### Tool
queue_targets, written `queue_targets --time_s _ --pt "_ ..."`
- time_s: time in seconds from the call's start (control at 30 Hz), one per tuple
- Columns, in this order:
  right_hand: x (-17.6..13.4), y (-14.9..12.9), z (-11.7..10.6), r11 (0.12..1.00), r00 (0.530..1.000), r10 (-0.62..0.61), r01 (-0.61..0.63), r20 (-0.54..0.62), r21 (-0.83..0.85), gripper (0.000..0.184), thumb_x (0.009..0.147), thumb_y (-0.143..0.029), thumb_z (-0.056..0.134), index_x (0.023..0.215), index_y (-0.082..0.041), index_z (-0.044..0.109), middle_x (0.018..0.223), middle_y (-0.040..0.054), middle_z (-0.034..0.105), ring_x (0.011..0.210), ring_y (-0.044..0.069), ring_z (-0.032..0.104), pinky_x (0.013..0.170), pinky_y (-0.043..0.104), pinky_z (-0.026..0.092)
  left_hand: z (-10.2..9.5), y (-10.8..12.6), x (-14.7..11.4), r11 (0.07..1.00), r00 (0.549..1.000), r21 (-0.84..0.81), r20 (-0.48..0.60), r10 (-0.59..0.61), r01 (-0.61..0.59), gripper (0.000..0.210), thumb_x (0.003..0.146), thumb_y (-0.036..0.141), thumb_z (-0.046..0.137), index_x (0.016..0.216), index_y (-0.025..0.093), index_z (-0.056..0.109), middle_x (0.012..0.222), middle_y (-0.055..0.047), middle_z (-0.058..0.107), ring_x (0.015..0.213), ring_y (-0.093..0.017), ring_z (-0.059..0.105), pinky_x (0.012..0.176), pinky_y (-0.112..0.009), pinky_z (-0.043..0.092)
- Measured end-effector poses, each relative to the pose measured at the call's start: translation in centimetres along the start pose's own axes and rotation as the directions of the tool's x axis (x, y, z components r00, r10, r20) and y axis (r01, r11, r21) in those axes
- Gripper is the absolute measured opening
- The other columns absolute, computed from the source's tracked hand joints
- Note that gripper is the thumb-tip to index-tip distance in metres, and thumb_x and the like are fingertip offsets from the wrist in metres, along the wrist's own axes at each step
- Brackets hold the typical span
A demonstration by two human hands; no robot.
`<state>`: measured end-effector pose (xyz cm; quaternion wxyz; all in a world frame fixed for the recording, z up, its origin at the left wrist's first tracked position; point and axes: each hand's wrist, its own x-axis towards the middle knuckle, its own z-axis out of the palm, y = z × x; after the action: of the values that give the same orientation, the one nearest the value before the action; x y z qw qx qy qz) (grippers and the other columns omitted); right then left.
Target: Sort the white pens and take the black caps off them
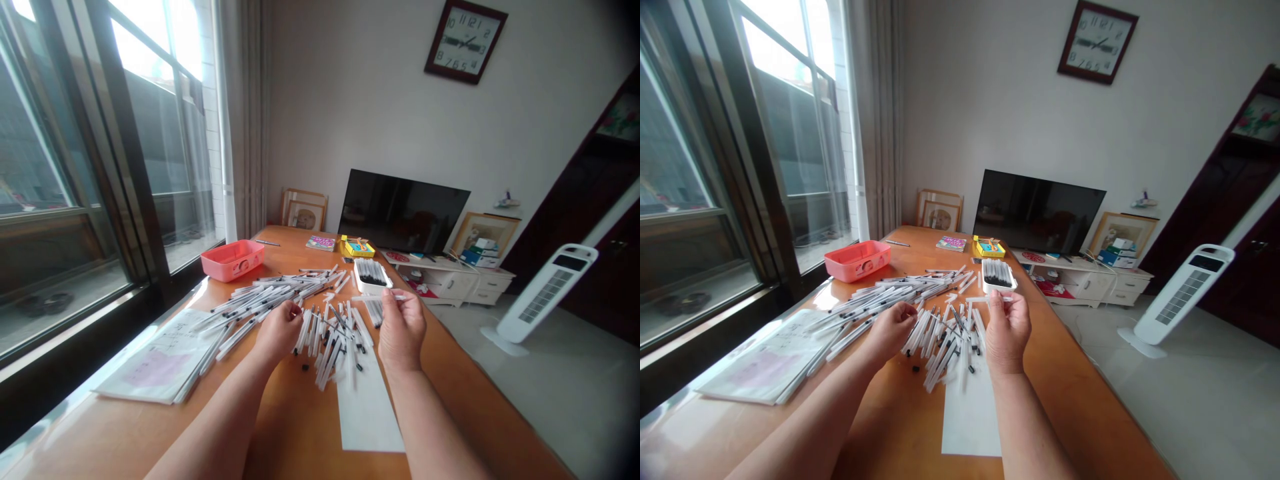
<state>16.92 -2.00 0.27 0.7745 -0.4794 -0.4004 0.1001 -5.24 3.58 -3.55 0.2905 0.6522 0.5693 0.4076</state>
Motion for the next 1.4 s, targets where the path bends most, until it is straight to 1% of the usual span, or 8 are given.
queue_targets --time_s 0.13,0.33,0.63,0.9,1.03,1.17,1.3,1.4 --pt "-0.8 1.4 0.6 0.971 0.987 0.016 0.022 0.16 -0.236 0.026 0.086 -0.046 0.066 0.093 -0.02 0.063 0.077 0.0009 0.064 0.068 0.016 0.057 0.067 0.029 0.046 0.0 0.2 -0.2 0.997 1.0 0.082 0.0 0.013 -0.013 0.011 0.078 0.028 0.057 0.082 0.023 0.066 0.07 -0.001 0.066 0.063 -0.017 0.055 0.057 -0.027 0.029" --pt "-2.4 4.9 1.4 0.855 0.856 0.126 0.162 0.501 -0.493 0.028 0.082 -0.042 0.067 0.1 -0.021 0.07 0.087 0.004 0.068 0.074 0.019 0.06 0.071 0.031 0.047 0.0 0.1 0.1 0.993 1.0 0.113 0.011 0.026 -0.027 0.013 0.079 0.026 0.056 0.085 0.023 0.067 0.074 -0.002 0.068 0.067 -0.018 0.057 0.059 -0.027 0.031" --pt "-3.1 2.9 1.5 0.673 0.764 0.217 0.334 0.608 -0.66 0.014 0.086 -0.029 0.06 0.075 -0.022 0.064 0.076 -0.0004 0.065 0.071 0.015 0.056 0.061 0.026 0.033 0.3 -0.8 0.6 0.989 1.0 0.15 -0.005 -0.016 0.016 0.02 0.079 0.021 0.053 0.091 0.021 0.068 0.081 -0.002 0.07 0.073 -0.017 0.06 0.061 -0.025 0.036" --pt "-8.8 -1.5 3.4 0.761 0.299 0.123 0.584 0.946 -0.283 0.015 0.083 -0.038 0.069 0.083 -0.023 0.066 0.083 -0.0009 0.067 0.077 0.016 0.061 0.067 0.026 0.038 0.5 -1.7 1.2 0.998 0.999 0.056 -0.049 -0.025 0.027 0.022 0.075 0.018 0.054 0.091 0.018 0.069 0.08 -0.003 0.071 0.072 -0.017 0.062 0.062 -0.025 0.039" --pt "-10.2 -2.1 3.8 0.749 0.198 0.097 0.631 0.975 -0.203 0.005 0.085 -0.022 0.062 0.083 -0.022 0.066 0.088 0.0017 0.069 0.08 0.017 0.062 0.071 0.027 0.04 0.6 -2.1 1.5 0.999 0.998 0.044 -0.055 -0.015 0.018 0.024 0.074 0.018 0.054 0.092 0.018 0.07 0.083 -0.003 0.072 0.075 -0.017 0.063 0.065 -0.026 0.042" --pt "-9.5 -1.1 3.8 0.769 0.288 0.062 0.596 0.955 -0.23 0.01 0.084 -0.013 0.059 0.084 -0.021 0.065 0.086 0.002 0.067 0.08 0.017 0.061 0.072 0.026 0.042 0.6 -2.2 1.5 0.999 0.997 0.033 -0.072 -0.018 0.021 0.022 0.075 0.018 0.054 0.091 0.018 0.07 0.087 -0.004 0.073 0.08 -0.018 0.065 0.07 -0.027 0.044" --pt "-7.4 0.9 3.9 0.778 0.576 0.006 0.51 0.817 -0.365 0.011 0.088 -0.014 0.056 0.087 -0.021 0.065 0.091 0.0048 0.067 0.086 0.019 0.061 0.078 0.028 0.045 0.6 -1.9 1.3 0.997 0.997 0.074 -0.077 0.02 -0.014 0.02 0.08 0.02 0.053 0.092 0.019 0.07 0.089 -0.004 0.074 0.084 -0.019 0.066 0.074 -0.028 0.045" --pt "-5.5 2.0 3.5 0.768 0.714 -0.056 0.477 0.698 -0.428 0.015 0.092 -0.018 0.053 0.094 -0.021 0.068 0.094 0.0067 0.068 0.09 0.021 0.062 0.083 0.031 0.047 0.8 -1.7 1.0 0.987 0.998 0.156 -0.034 0.052 -0.046 0.026 0.083 0.022 0.053 0.101 0.02 0.071 0.098 -0.006 0.075 0.09 -0.021 0.066 0.079 -0.029 0.046"
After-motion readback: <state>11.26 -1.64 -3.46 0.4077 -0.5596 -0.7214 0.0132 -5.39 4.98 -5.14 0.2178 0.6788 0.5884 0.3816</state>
